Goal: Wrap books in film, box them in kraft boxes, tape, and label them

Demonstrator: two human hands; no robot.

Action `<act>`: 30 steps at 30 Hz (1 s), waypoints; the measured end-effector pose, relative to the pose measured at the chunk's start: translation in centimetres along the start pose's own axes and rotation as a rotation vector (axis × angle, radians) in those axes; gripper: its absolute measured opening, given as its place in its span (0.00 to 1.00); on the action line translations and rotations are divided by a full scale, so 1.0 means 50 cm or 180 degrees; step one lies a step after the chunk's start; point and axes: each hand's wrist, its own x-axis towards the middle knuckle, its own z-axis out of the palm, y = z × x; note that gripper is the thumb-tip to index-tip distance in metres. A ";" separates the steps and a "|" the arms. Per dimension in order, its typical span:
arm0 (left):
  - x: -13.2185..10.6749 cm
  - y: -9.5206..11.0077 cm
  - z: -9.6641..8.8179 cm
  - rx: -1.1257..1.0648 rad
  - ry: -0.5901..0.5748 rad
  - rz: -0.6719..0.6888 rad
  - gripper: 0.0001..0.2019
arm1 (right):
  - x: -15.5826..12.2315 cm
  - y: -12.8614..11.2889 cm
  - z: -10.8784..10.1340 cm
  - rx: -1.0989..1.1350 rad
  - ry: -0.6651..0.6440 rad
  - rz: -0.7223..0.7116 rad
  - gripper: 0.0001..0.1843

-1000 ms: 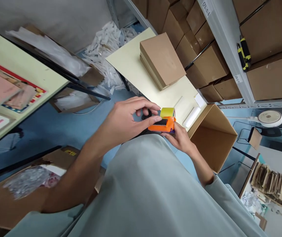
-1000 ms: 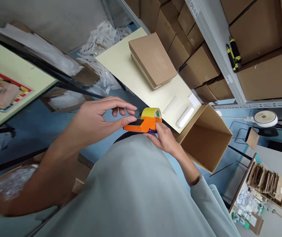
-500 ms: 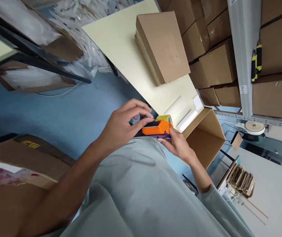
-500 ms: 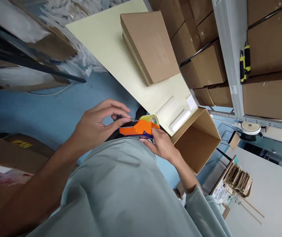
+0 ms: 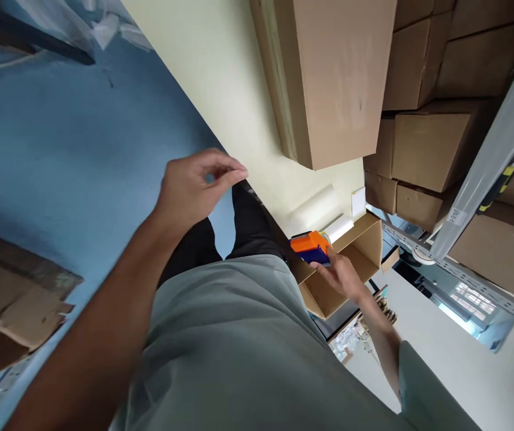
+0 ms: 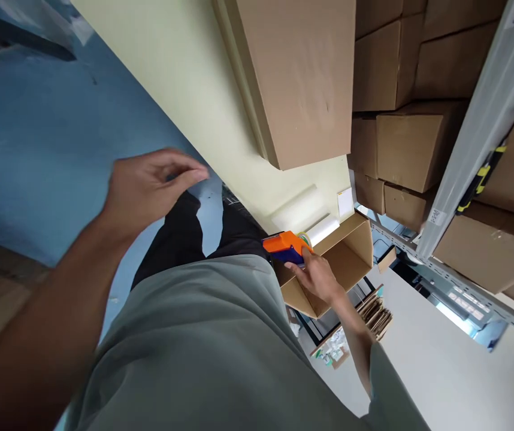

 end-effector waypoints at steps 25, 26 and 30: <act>0.200 -0.066 0.160 -0.0647 -0.0026 0.0307 0.05 | 0.172 0.050 0.260 -0.1231 0.1526 0.1234 0.15; 0.194 -0.067 0.170 -0.0556 0.0144 0.0412 0.05 | 0.173 0.046 0.264 -0.1210 0.1525 0.1235 0.15; 0.160 -0.067 0.205 -0.0509 0.0923 0.0314 0.15 | 0.175 0.026 0.276 -0.1085 0.1511 0.1178 0.16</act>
